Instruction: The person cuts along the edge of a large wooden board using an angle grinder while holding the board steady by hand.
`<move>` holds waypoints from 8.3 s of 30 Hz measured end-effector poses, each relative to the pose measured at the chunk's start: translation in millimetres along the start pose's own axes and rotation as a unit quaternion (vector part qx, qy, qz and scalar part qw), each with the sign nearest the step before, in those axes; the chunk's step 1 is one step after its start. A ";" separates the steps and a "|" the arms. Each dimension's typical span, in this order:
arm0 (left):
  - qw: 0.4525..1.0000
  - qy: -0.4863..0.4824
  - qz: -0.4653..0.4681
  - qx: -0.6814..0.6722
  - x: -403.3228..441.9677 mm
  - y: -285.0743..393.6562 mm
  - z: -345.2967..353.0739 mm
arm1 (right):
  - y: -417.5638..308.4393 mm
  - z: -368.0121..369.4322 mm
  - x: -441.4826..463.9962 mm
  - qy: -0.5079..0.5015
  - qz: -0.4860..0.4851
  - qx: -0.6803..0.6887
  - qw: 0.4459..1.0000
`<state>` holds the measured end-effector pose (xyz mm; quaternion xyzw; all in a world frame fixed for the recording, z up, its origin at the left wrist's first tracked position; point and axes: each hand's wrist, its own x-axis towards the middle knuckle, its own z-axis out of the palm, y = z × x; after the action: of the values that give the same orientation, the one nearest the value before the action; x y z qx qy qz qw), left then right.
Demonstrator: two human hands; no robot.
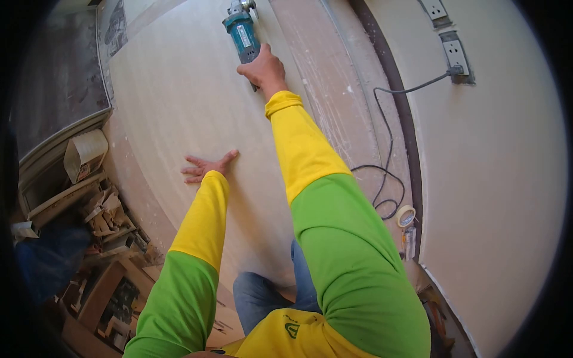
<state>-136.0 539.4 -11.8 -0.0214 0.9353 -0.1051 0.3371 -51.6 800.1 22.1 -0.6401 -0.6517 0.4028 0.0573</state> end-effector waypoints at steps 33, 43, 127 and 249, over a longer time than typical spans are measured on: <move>0.995 -0.004 0.101 -0.015 4.5 -60.1 -21.5 | 3.7 -0.6 -14.6 0.027 -0.009 0.018 0.999; 0.993 -0.057 -0.043 0.094 -7.7 -265.2 42.0 | 12.3 5.6 -9.7 0.023 -0.010 0.010 1.000; 0.995 -0.057 0.006 0.084 8.7 -277.5 46.4 | 20.3 6.4 -26.2 0.053 -0.035 0.028 0.998; 0.997 -0.029 0.009 0.077 4.0 -275.6 45.4 | 65.5 1.9 -124.1 0.023 0.012 0.001 1.000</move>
<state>-118.7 261.3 9.7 0.0097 0.9143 -0.1732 0.3660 20.5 680.5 36.3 -0.6567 -0.6422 0.3895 0.0682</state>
